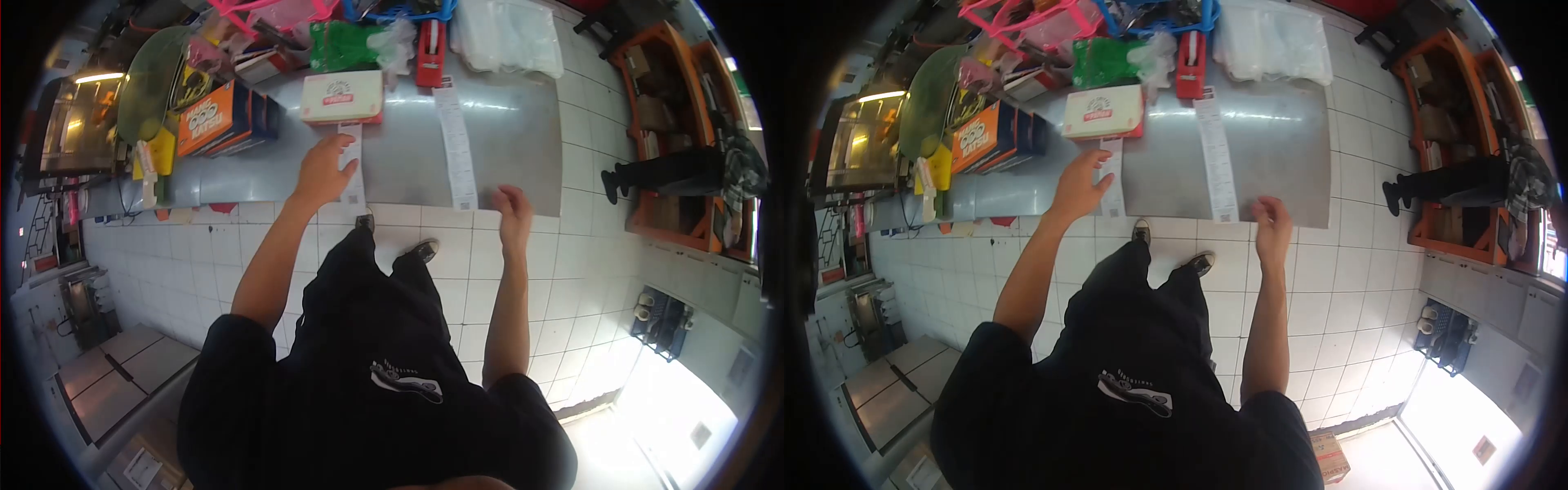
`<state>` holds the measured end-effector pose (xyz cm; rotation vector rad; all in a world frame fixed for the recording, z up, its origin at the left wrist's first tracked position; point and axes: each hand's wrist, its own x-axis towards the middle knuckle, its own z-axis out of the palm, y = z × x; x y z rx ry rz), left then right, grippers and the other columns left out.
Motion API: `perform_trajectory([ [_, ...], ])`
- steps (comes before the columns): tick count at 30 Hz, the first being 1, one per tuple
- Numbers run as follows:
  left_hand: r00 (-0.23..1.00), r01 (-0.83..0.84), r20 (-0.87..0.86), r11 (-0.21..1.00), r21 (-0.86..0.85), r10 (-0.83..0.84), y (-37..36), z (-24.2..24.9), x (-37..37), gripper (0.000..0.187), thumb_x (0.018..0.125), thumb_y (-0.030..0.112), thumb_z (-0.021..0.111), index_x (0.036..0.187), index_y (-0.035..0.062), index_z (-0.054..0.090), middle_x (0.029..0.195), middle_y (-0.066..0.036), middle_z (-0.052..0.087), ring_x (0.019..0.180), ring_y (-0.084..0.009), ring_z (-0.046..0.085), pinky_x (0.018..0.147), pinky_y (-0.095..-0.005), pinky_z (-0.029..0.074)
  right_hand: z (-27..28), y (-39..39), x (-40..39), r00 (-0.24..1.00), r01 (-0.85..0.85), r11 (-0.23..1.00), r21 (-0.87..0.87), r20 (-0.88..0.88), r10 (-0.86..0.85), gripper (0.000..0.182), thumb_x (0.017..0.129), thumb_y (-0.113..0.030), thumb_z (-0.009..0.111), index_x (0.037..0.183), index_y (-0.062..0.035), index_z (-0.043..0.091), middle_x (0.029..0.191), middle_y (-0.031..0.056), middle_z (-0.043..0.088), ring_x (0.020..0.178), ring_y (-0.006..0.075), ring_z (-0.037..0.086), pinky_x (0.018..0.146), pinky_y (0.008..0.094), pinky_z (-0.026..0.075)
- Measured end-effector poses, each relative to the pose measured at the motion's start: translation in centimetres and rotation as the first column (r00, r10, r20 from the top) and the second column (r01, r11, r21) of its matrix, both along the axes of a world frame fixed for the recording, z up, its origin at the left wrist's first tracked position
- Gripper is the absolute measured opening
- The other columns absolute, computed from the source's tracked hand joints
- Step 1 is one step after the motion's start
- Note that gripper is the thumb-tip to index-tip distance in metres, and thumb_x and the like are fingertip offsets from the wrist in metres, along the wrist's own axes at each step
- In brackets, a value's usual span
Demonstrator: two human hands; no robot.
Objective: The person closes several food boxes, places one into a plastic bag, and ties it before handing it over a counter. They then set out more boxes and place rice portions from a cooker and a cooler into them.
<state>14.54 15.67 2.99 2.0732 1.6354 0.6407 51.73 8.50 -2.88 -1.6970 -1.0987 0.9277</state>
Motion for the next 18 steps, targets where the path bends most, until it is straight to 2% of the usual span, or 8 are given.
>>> perform_trajectory([
  [5,0.991,0.001,0.137,0.998,-0.069,0.009,-1.7,0.2,2.3,0.036,0.083,0.007,0.072,0.117,0.0032,0.061,0.109,-0.012,0.068,0.097,-0.0274,0.066,0.087,-0.0370,0.051,1.9,12.2,1.4,0.923,-0.236,0.961,0.146,0.342,0.175,0.016,0.091,-0.012,0.062,0.101,-0.0020,0.069,0.098,0.0159,0.071,0.088,0.0321,0.069,0.080,0.0394,0.054],
  [7,0.985,0.018,0.170,0.993,-0.116,0.002,-3.0,-1.2,3.3,0.035,0.084,0.007,0.072,0.117,0.0028,0.062,0.109,-0.012,0.068,0.097,-0.0271,0.066,0.087,-0.0361,0.051,1.8,18.2,3.2,0.738,-0.333,0.940,0.073,0.641,0.212,0.014,0.088,-0.009,0.061,0.097,-0.0034,0.070,0.091,0.0145,0.068,0.086,0.0339,0.066,0.078,0.0434,0.053],
  [9,0.924,0.006,0.374,0.979,-0.205,0.073,-3.4,-2.5,5.1,0.031,0.085,0.008,0.071,0.115,0.0030,0.064,0.105,-0.013,0.068,0.097,-0.0271,0.066,0.086,-0.0375,0.051,1.1,23.3,4.4,0.667,-0.319,0.946,0.061,0.723,0.178,0.014,0.087,-0.008,0.059,0.096,-0.0039,0.070,0.090,0.0149,0.067,0.087,0.0348,0.065,0.078,0.0446,0.053],
  [11,0.910,0.033,0.409,0.976,-0.215,0.060,-1.9,-2.2,7.0,0.031,0.085,0.007,0.070,0.115,0.0028,0.064,0.105,-0.013,0.068,0.097,-0.0266,0.066,0.087,-0.0372,0.051,1.0,27.7,5.3,0.588,-0.303,0.951,0.058,0.797,0.139,0.015,0.086,-0.006,0.058,0.095,-0.0044,0.070,0.089,0.0154,0.065,0.087,0.0357,0.064,0.078,0.0459,0.052],
  [13,0.897,0.076,0.440,0.970,-0.232,0.035,-0.1,-1.9,8.3,0.031,0.086,0.007,0.070,0.116,0.0026,0.063,0.105,-0.013,0.067,0.097,-0.0262,0.066,0.087,-0.0369,0.051,0.9,30.6,5.8,0.389,-0.393,0.919,-0.031,0.900,0.197,0.022,0.085,-0.004,0.056,0.104,-0.0051,0.069,0.094,0.0174,0.066,0.093,0.0366,0.063,0.082,0.0457,0.052],
  [14,0.884,0.087,0.466,0.965,-0.248,0.040,1.3,-1.8,9.0,0.030,0.087,0.006,0.069,0.117,0.0028,0.063,0.107,-0.012,0.068,0.098,-0.0245,0.066,0.089,-0.0366,0.051,0.9,32.0,5.9,0.378,-0.377,0.926,-0.028,0.908,0.181,0.022,0.085,-0.004,0.056,0.104,-0.0051,0.069,0.094,0.0174,0.066,0.093,0.0366,0.063,0.082,0.0457,0.052],
  [16,0.863,0.124,0.504,0.955,-0.271,0.031,3.3,-1.9,10.5,0.030,0.089,0.005,0.068,0.118,0.0030,0.062,0.110,-0.011,0.069,0.099,-0.0228,0.066,0.090,-0.0363,0.050,0.2,33.5,5.8,0.832,-0.330,0.922,0.204,0.523,0.182,0.028,0.085,-0.005,0.057,0.112,-0.0038,0.064,0.100,0.0194,0.066,0.097,0.0399,0.063,0.087,0.0465,0.051],
  [18,0.853,0.142,0.522,0.958,-0.249,0.009,6.0,-2.1,11.9,0.031,0.085,0.006,0.069,0.116,0.0023,0.063,0.105,-0.013,0.067,0.096,-0.0270,0.065,0.087,-0.0366,0.051,0.5,33.7,4.6,0.899,-0.264,0.902,0.341,0.427,0.102,0.031,0.084,-0.004,0.057,0.115,-0.0032,0.062,0.107,0.0202,0.065,0.101,0.0403,0.062,0.090,0.0466,0.050],
])
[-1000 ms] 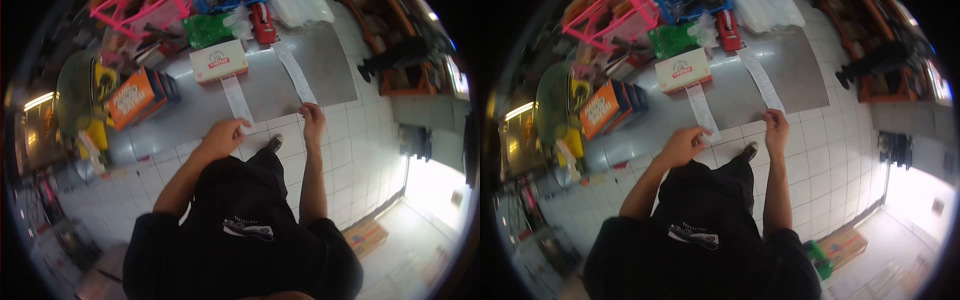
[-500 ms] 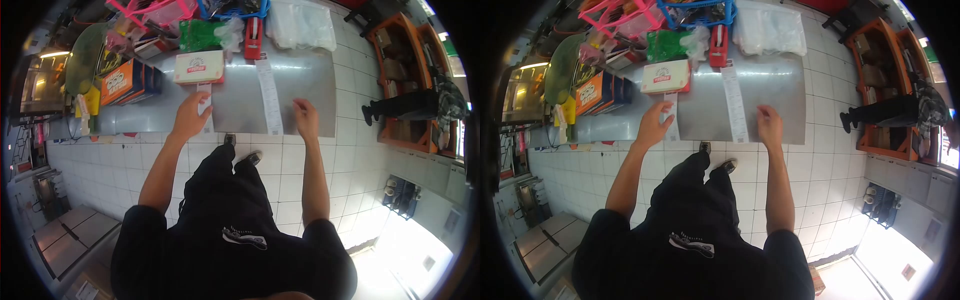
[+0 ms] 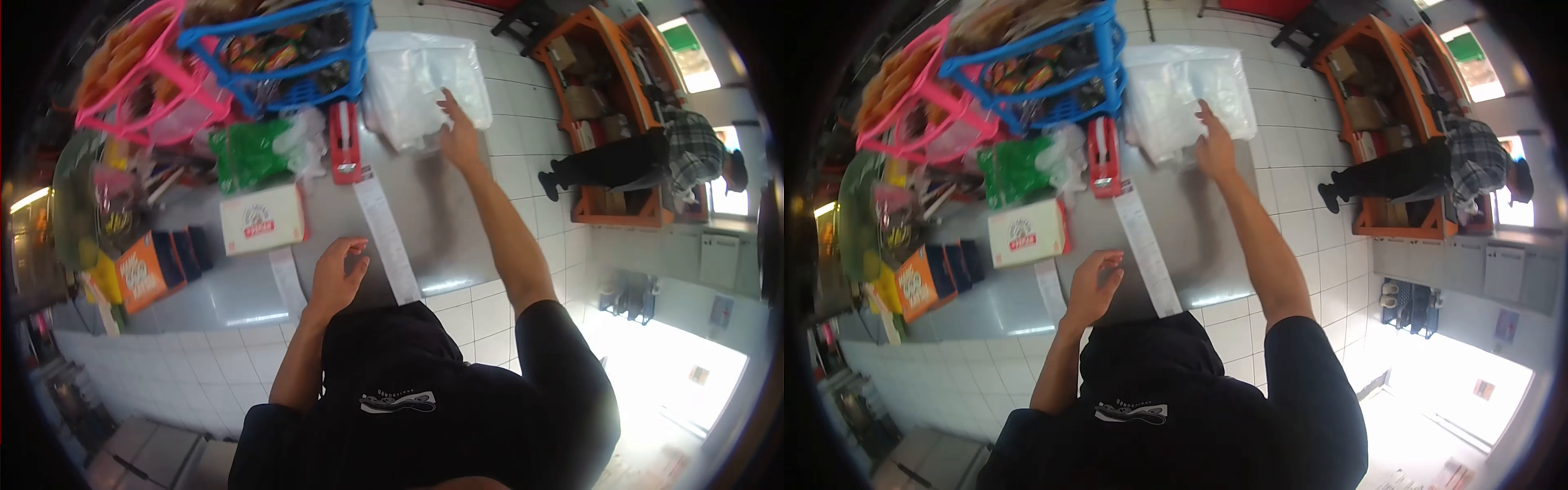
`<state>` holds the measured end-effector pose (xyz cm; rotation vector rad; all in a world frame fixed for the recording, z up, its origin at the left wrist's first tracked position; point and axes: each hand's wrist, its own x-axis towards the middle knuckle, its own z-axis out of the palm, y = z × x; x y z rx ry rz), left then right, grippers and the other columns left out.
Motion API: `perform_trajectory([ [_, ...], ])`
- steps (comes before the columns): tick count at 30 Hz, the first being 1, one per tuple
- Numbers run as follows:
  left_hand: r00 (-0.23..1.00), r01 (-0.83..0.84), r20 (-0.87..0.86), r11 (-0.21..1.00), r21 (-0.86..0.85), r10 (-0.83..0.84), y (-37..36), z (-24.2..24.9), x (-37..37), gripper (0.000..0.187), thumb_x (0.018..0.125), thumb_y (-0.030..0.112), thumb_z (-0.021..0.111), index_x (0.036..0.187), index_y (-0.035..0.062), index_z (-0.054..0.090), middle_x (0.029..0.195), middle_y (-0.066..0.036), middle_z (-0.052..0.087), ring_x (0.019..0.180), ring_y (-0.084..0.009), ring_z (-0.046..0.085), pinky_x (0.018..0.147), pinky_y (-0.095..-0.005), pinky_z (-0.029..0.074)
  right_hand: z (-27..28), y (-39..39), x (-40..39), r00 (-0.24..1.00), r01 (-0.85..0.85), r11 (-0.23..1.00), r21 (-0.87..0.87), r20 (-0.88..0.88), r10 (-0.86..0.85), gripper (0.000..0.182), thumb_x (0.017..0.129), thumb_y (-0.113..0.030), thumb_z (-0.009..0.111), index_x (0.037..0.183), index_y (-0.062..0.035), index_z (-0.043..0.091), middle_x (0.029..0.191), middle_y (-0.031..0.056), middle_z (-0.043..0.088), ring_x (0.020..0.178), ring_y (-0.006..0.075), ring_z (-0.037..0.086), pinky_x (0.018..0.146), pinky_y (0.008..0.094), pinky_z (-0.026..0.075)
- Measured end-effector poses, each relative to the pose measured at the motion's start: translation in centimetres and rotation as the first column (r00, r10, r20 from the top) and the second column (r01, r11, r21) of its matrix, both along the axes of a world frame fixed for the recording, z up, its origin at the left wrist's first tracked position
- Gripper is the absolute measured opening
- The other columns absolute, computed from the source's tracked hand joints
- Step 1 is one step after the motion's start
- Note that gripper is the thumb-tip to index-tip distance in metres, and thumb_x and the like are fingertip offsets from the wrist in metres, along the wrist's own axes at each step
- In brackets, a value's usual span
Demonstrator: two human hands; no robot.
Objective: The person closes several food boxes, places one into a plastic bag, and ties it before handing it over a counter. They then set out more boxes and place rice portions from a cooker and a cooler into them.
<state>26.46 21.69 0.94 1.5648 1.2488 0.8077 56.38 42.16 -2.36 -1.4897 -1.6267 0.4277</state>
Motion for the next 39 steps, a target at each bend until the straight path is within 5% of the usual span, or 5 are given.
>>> perform_trajectory([
  [9,0.962,0.266,0.033,0.957,0.117,-0.272,9.9,1.8,7.0,0.031,0.086,0.007,0.067,0.116,0.0012,0.063,0.105,-0.015,0.067,0.097,-0.0280,0.065,0.089,-0.0378,0.050,-4.0,0.0,1.5,0.642,-0.144,0.985,-0.090,0.749,0.162,0.040,0.085,-0.015,0.056,0.121,0.0012,0.061,0.139,0.0202,0.054,0.131,0.0343,0.049,0.114,0.0472,0.035],
  [26,0.906,0.295,-0.380,0.923,0.247,-0.188,15.4,-8.7,19.9,0.054,0.091,0.008,0.061,0.141,-0.0030,0.042,0.144,-0.024,0.044,0.134,-0.0419,0.042,0.112,-0.0480,0.034,3.3,-0.7,2.2,0.626,-0.287,0.944,-0.160,0.715,0.311,0.015,0.077,-0.016,0.068,0.085,-0.0038,0.066,0.090,0.0108,0.064,0.093,0.0289,0.066,0.081,0.0402,0.054],
  [33,0.799,0.439,-0.602,0.677,0.591,0.008,14.6,-7.0,20.1,0.069,0.091,0.034,0.064,0.144,-0.0017,0.039,0.144,-0.021,0.043,0.134,-0.0339,0.043,0.112,-0.0433,0.035,12.4,-15.1,2.1,0.812,-0.491,0.835,-0.248,0.216,0.542,0.013,0.093,-0.011,0.059,0.101,-0.0025,0.054,0.079,0.0091,0.060,0.074,0.0228,0.064,0.066,0.0342,0.052],
  [36,0.725,0.512,-0.658,0.480,0.713,0.205,12.1,1.1,20.4,0.074,0.092,0.043,0.061,0.147,-0.0013,0.037,0.149,-0.020,0.040,0.139,-0.0314,0.039,0.115,-0.0420,0.033,18.2,-20.1,4.3,0.523,-0.733,0.661,-0.161,-0.754,0.396,0.010,0.101,-0.013,0.052,0.104,-0.0031,0.051,0.074,0.0046,0.056,0.066,0.0132,0.058,0.058,0.0272,0.047],
  [39,0.581,0.634,-0.662,0.246,0.733,0.474,7.9,7.8,20.5,0.080,0.094,0.052,0.059,0.150,-0.0009,0.035,0.153,-0.020,0.037,0.143,-0.0288,0.036,0.117,-0.0407,0.030,20.5,-24.4,8.0,0.330,-0.116,0.983,-0.141,-0.939,-0.096,0.005,0.104,-0.009,0.045,0.105,-0.0083,0.049,0.074,0.0007,0.054,0.062,0.0085,0.051,0.057,0.0242,0.044],
])
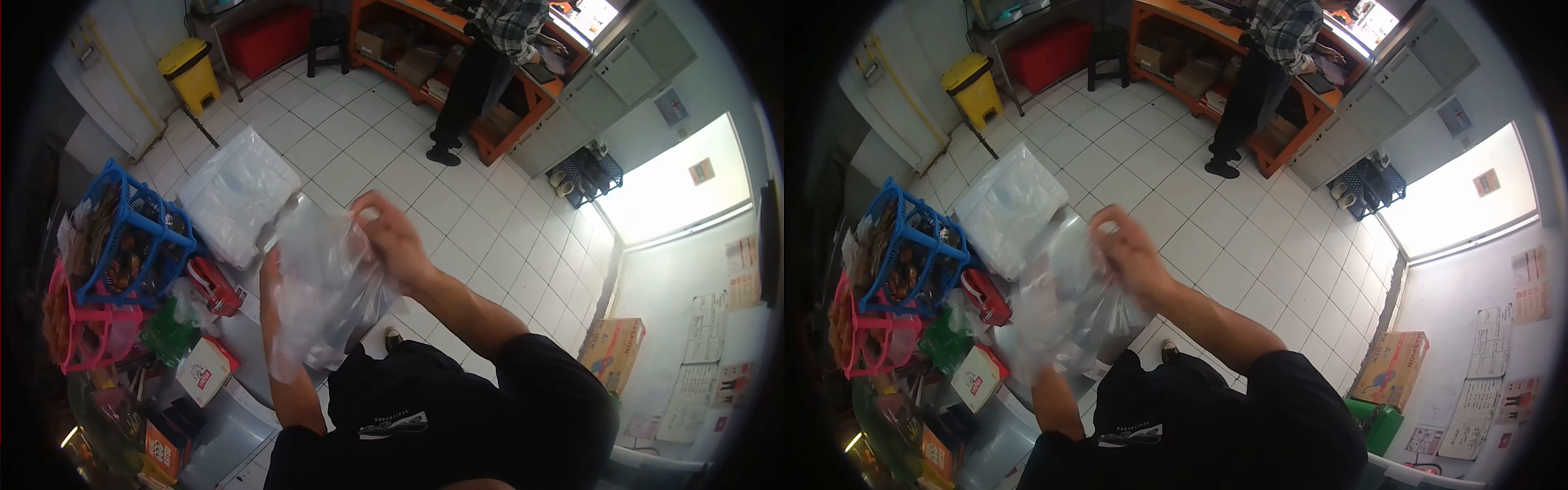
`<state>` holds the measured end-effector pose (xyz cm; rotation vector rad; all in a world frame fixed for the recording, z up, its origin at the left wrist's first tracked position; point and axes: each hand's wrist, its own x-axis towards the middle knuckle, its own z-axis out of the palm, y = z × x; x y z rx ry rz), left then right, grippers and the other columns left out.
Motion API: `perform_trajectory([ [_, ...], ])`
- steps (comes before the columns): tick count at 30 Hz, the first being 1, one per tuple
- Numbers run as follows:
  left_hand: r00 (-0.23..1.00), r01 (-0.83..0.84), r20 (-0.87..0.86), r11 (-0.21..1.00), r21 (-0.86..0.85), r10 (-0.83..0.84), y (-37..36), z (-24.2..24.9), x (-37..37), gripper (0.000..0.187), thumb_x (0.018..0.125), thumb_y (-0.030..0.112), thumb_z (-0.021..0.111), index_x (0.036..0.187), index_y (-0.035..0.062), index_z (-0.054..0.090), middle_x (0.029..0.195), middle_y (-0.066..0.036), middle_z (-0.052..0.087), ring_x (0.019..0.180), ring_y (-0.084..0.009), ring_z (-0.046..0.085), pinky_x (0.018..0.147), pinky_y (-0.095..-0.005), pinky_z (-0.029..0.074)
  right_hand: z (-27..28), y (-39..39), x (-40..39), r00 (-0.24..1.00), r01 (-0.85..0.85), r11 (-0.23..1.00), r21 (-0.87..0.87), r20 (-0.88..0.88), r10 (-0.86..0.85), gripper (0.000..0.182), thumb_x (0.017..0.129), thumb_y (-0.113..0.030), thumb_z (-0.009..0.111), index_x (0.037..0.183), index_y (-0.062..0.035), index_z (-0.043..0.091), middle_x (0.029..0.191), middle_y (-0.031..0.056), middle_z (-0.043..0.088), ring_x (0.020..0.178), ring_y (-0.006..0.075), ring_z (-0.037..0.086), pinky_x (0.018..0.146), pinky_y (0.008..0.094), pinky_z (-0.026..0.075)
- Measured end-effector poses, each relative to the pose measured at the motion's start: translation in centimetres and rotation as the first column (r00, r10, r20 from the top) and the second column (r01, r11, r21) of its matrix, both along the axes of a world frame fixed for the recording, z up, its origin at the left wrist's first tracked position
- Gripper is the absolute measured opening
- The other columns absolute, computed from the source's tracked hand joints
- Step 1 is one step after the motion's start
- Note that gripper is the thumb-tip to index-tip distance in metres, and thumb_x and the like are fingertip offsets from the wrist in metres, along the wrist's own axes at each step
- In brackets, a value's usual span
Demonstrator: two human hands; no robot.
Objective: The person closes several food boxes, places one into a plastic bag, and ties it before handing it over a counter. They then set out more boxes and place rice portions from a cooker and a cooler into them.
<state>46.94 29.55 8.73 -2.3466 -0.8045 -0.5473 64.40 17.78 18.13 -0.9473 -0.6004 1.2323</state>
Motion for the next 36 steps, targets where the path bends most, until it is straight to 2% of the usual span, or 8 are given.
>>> perform_trajectory([
  [2,0.997,-0.018,-0.071,0.992,0.123,0.027,-2.7,0.9,0.5,0.082,0.095,0.055,0.058,0.151,-0.0007,0.034,0.155,-0.020,0.036,0.145,-0.0280,0.035,0.118,-0.0402,0.030,-0.5,-2.0,2.4,0.972,0.224,0.973,-0.054,-0.056,-0.227,0.004,0.104,-0.009,0.045,0.106,-0.0106,0.048,0.075,0.0002,0.053,0.062,0.0100,0.051,0.055,0.0257,0.043],
  [4,0.781,-0.050,-0.173,0.336,0.940,0.600,-5.6,-1.1,1.5,0.095,0.088,0.065,0.060,0.150,-0.0018,0.034,0.153,-0.019,0.039,0.136,-0.0282,0.043,0.113,-0.0419,0.035,-3.1,-4.3,5.1,0.892,0.448,0.891,-0.075,-0.027,-0.451,0.011,0.101,-0.003,0.044,0.107,-0.0116,0.047,0.083,0.0013,0.054,0.067,0.0115,0.055,0.056,0.0264,0.046],
  [6,0.485,0.448,0.327,-0.551,0.704,0.811,-8.9,-2.5,2.2,0.107,0.080,0.075,0.061,0.149,-0.0028,0.034,0.151,-0.019,0.042,0.127,-0.0285,0.051,0.109,-0.0437,0.040,-4.7,-7.5,6.6,0.887,0.462,0.885,-0.053,0.038,-0.460,0.015,0.099,0.000,0.044,0.107,-0.0117,0.047,0.085,0.0015,0.054,0.070,0.0123,0.056,0.057,0.0273,0.048],
  [7,0.442,0.694,0.609,-0.681,0.233,0.658,-10.3,-2.6,2.5,0.113,0.077,0.080,0.062,0.149,-0.0033,0.034,0.150,-0.018,0.044,0.123,-0.0286,0.055,0.107,-0.0445,0.043,-5.2,-9.2,7.1,0.875,0.476,0.879,-0.029,0.113,-0.470,0.019,0.097,0.004,0.043,0.108,-0.0119,0.046,0.088,0.0018,0.054,0.073,0.0130,0.058,0.058,0.0283,0.049],
  [11,0.566,0.685,0.601,-0.728,0.039,0.564,-12.8,-1.0,6.2,0.103,0.083,0.073,0.063,0.147,-0.0033,0.037,0.141,-0.017,0.053,0.111,-0.0243,0.061,0.102,-0.0405,0.047,-6.8,-17.0,10.7,0.883,0.309,0.950,-0.042,0.383,-0.270,0.018,0.092,0.009,0.042,0.099,-0.0029,0.054,0.093,0.0063,0.056,0.063,0.0138,0.056,0.055,0.0272,0.048],
  [19,0.606,0.726,0.464,-0.688,0.012,0.646,-15.1,-3.7,8.7,0.055,0.092,0.012,0.071,0.140,0.0000,0.046,0.117,-0.007,0.062,0.105,-0.0164,0.061,0.096,-0.0330,0.050,-2.5,-29.4,16.2,0.853,0.391,0.912,0.125,0.323,-0.410,0.016,0.087,0.008,0.047,0.091,-0.0002,0.060,0.093,0.0067,0.054,0.061,0.0136,0.054,0.053,0.0263,0.043],
  [29,0.971,0.139,0.184,-0.986,0.093,0.155,-26.2,-16.3,9.4,0.042,0.097,0.022,0.067,0.131,0.0013,0.056,0.090,0.003,0.057,0.076,-0.0072,0.049,0.078,-0.0259,0.045,-3.2,-36.1,19.4,0.706,0.423,0.905,0.050,0.608,-0.363,0.024,0.084,0.014,0.044,0.090,0.0011,0.063,0.092,0.0064,0.059,0.070,0.0143,0.062,0.059,0.0268,0.047],
  [36,0.818,0.499,0.337,-0.866,-0.014,0.466,-24.5,-13.2,11.6,0.021,0.098,0.020,0.065,0.110,0.0028,0.068,0.104,-0.006,0.070,0.096,-0.0156,0.064,0.083,-0.0271,0.049,-3.6,-39.5,20.4,0.694,0.476,0.874,-0.097,0.651,-0.306,0.025,0.080,0.015,0.046,0.094,0.0010,0.062,0.092,0.0074,0.059,0.073,0.0169,0.064,0.064,0.0292,0.050],
])
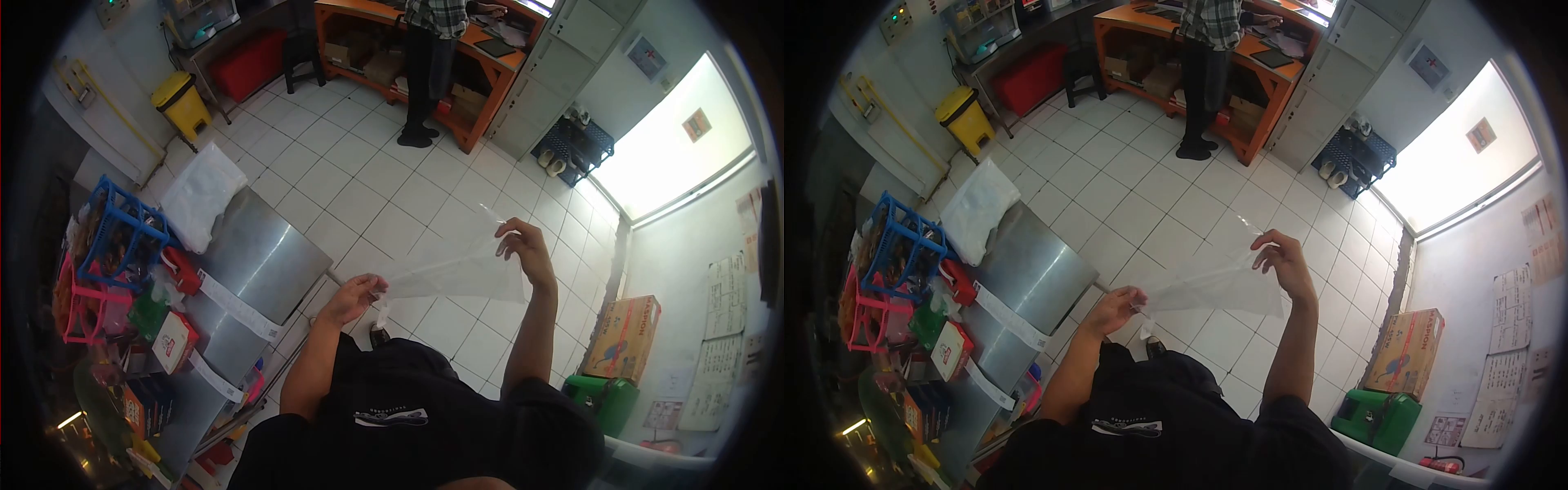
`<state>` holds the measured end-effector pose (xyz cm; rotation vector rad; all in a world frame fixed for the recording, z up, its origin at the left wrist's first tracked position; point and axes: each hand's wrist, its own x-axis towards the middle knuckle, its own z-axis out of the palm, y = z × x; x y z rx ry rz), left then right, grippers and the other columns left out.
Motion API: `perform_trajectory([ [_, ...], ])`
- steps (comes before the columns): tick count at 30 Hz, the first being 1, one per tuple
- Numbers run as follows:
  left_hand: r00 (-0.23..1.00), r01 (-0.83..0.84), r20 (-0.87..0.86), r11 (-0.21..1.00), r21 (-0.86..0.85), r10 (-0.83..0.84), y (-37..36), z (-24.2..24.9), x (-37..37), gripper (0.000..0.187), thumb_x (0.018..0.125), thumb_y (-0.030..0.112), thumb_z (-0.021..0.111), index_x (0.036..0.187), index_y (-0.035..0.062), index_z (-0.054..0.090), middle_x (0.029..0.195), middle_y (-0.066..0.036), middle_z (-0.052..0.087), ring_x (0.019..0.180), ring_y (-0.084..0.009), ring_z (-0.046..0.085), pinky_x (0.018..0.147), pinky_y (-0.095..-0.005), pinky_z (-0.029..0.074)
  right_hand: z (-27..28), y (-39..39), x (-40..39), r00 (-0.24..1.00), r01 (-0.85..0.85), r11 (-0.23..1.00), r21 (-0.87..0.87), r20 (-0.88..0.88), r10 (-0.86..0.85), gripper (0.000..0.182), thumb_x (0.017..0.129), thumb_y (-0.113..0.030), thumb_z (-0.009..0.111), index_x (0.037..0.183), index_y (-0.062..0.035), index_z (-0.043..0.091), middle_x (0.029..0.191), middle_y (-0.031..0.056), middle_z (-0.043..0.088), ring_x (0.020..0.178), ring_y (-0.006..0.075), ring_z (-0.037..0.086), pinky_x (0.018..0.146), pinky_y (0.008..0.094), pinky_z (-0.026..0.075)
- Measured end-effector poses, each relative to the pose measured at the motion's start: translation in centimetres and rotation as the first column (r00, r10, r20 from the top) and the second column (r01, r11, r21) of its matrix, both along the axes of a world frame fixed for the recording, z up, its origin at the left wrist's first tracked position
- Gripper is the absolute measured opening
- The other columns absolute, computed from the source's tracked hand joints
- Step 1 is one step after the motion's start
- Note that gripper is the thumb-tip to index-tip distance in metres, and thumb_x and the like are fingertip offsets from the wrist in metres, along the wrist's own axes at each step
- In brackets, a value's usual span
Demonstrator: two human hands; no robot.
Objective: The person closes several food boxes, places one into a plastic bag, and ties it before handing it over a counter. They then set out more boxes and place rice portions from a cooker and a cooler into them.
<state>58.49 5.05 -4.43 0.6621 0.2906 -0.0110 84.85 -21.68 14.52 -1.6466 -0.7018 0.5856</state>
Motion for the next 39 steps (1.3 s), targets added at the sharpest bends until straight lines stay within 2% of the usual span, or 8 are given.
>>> perform_trajectory([
  [2,0.999,0.024,-0.026,0.982,0.185,-0.019,0.3,0.8,1.1,0.021,0.097,0.020,0.067,0.109,0.0029,0.068,0.100,-0.006,0.070,0.093,-0.0150,0.065,0.082,-0.0277,0.050,-1.0,0.3,0.0,0.992,0.123,0.988,-0.094,0.015,-0.122,0.022,0.081,0.013,0.049,0.094,0.0005,0.061,0.091,0.0083,0.059,0.075,0.0197,0.064,0.067,0.0314,0.050],
  [4,0.998,0.046,-0.054,0.932,0.361,-0.028,-0.6,1.1,2.0,0.020,0.095,0.019,0.069,0.108,0.0031,0.069,0.097,-0.005,0.070,0.091,-0.0143,0.065,0.081,-0.0283,0.052,-3.1,2.2,-1.6,0.246,0.687,0.724,0.068,0.915,-0.319,0.016,0.081,0.008,0.057,0.094,-0.0003,0.059,0.089,0.0110,0.059,0.082,0.0282,0.062,0.076,0.0377,0.050],
  [9,0.991,0.018,-0.133,0.965,0.262,0.018,-3.6,1.6,6.4,0.022,0.097,0.025,0.068,0.101,0.0036,0.066,0.089,-0.001,0.067,0.084,-0.0092,0.062,0.072,-0.0249,0.048,-5.9,6.9,-9.2,0.970,-0.073,0.934,-0.349,0.194,0.148,0.030,0.086,-0.026,0.078,0.091,-0.0001,0.062,0.091,0.0151,0.066,0.075,0.0240,0.066,0.069,0.0366,0.053],
  [18,0.997,0.021,0.082,0.998,-0.055,-0.017,-1.2,5.6,5.5,0.028,0.096,0.032,0.068,0.106,0.0068,0.060,0.090,-0.001,0.063,0.085,-0.0115,0.061,0.078,-0.0285,0.049,-11.0,6.8,-7.2,0.994,-0.098,0.991,-0.086,0.041,0.102,0.018,0.094,-0.009,0.065,0.081,0.0017,0.060,0.077,0.0097,0.067,0.072,0.0175,0.066,0.066,0.0302,0.053],
  [20,0.998,-0.026,0.049,0.999,-0.039,0.028,0.0,5.8,5.0,0.024,0.096,0.027,0.069,0.106,0.0073,0.060,0.090,-0.001,0.063,0.084,-0.0114,0.060,0.078,-0.0279,0.049,-10.8,6.9,-6.8,0.867,0.340,0.926,0.163,-0.437,-0.241,0.004,0.095,-0.002,0.060,0.091,-0.0003,0.060,0.079,0.0089,0.064,0.066,0.0155,0.060,0.062,0.0290,0.052],
  [27,0.868,-0.097,-0.056,0.278,0.956,0.493,3.7,5.9,4.5,0.024,0.084,0.006,0.074,0.099,0.0056,0.057,0.060,-0.002,0.057,0.056,-0.0158,0.058,0.056,-0.0337,0.044,-5.5,6.4,-7.0,0.507,0.493,0.710,0.504,-0.829,0.236,0.016,0.094,0.000,0.058,0.108,-0.0048,0.053,0.074,0.0030,0.055,0.063,0.0115,0.050,0.060,0.0269,0.045],
  [31,0.778,0.012,-0.019,0.015,1.000,0.628,5.2,9.3,2.6,0.022,0.085,0.007,0.073,0.100,0.0070,0.057,0.056,-0.007,0.057,0.055,-0.0236,0.059,0.057,-0.0384,0.045,-1.3,7.0,-8.2,0.992,-0.054,0.994,0.097,-0.109,0.064,0.023,0.090,0.000,0.065,0.109,-0.0043,0.051,0.069,0.0035,0.050,0.060,0.0129,0.048,0.057,0.0287,0.040],
  [39,0.650,0.123,0.253,-0.428,0.895,0.717,6.0,13.0,-4.8,0.029,0.086,0.006,0.069,0.113,0.0084,0.058,0.076,-0.009,0.066,0.081,-0.0344,0.065,0.072,-0.0479,0.047,-3.9,12.2,-4.6,0.604,0.455,0.890,0.041,0.720,-0.342,0.013,0.092,-0.004,0.065,0.100,-0.0002,0.055,0.070,0.0076,0.053,0.062,0.0149,0.051,0.056,0.0338,0.041],
])
